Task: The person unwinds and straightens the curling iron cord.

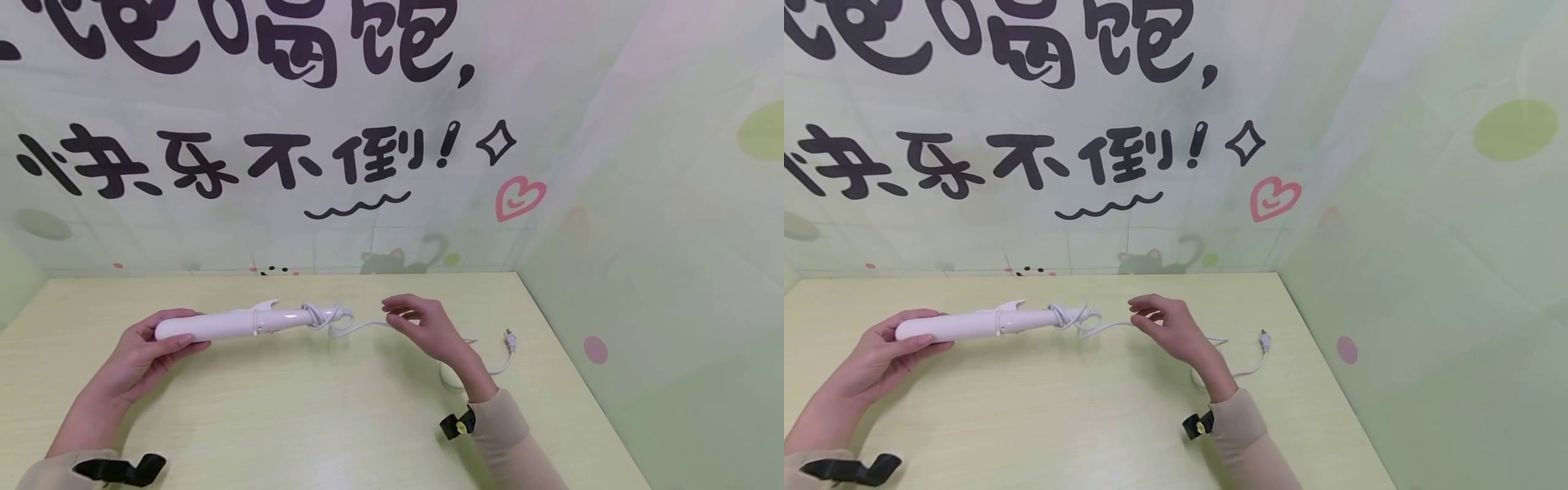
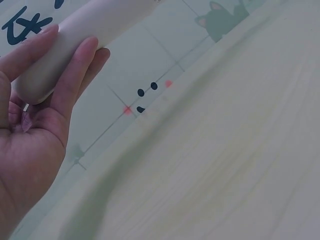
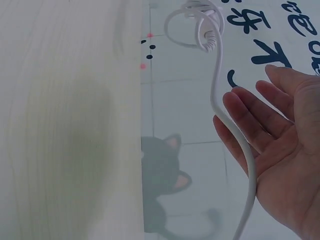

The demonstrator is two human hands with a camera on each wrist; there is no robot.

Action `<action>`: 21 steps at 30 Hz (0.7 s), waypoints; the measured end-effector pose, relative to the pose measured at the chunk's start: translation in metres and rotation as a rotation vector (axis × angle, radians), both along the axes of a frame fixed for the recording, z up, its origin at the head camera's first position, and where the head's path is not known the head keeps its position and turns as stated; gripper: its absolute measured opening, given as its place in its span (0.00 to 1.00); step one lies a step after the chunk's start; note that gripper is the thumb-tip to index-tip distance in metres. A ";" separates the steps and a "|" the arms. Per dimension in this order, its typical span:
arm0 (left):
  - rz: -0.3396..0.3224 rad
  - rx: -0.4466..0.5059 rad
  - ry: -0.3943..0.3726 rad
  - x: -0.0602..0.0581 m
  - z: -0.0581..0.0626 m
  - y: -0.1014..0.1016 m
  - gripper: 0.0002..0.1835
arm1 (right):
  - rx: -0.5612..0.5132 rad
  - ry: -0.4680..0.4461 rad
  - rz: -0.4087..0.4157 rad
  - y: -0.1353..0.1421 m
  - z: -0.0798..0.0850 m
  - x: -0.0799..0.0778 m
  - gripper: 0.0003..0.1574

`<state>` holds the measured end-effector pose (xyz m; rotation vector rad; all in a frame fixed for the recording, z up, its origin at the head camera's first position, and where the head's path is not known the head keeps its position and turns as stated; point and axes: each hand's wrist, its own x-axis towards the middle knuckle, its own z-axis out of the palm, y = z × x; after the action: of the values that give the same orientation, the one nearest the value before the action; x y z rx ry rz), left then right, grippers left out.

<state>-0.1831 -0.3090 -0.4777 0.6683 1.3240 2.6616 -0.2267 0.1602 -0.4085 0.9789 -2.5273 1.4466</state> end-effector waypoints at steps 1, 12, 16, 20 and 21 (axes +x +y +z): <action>0.001 -0.003 0.001 0.000 0.000 0.000 0.28 | -0.007 -0.002 0.008 -0.002 0.000 0.000 0.17; 0.001 -0.006 0.009 0.000 -0.001 0.002 0.28 | -0.091 -0.036 0.119 -0.025 -0.006 -0.003 0.25; 0.003 0.006 0.007 -0.001 -0.001 0.002 0.28 | -0.077 -0.076 0.125 -0.030 -0.008 -0.002 0.26; 0.004 0.027 0.001 -0.001 0.000 0.002 0.28 | -0.051 -0.144 0.126 -0.030 -0.009 0.001 0.27; 0.005 0.033 -0.001 -0.001 0.000 0.002 0.28 | -0.045 -0.162 0.128 -0.030 -0.010 0.001 0.27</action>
<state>-0.1839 -0.3068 -0.4780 0.6687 1.2865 2.6927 -0.2255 0.1307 -0.4186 1.0755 -2.5710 1.6747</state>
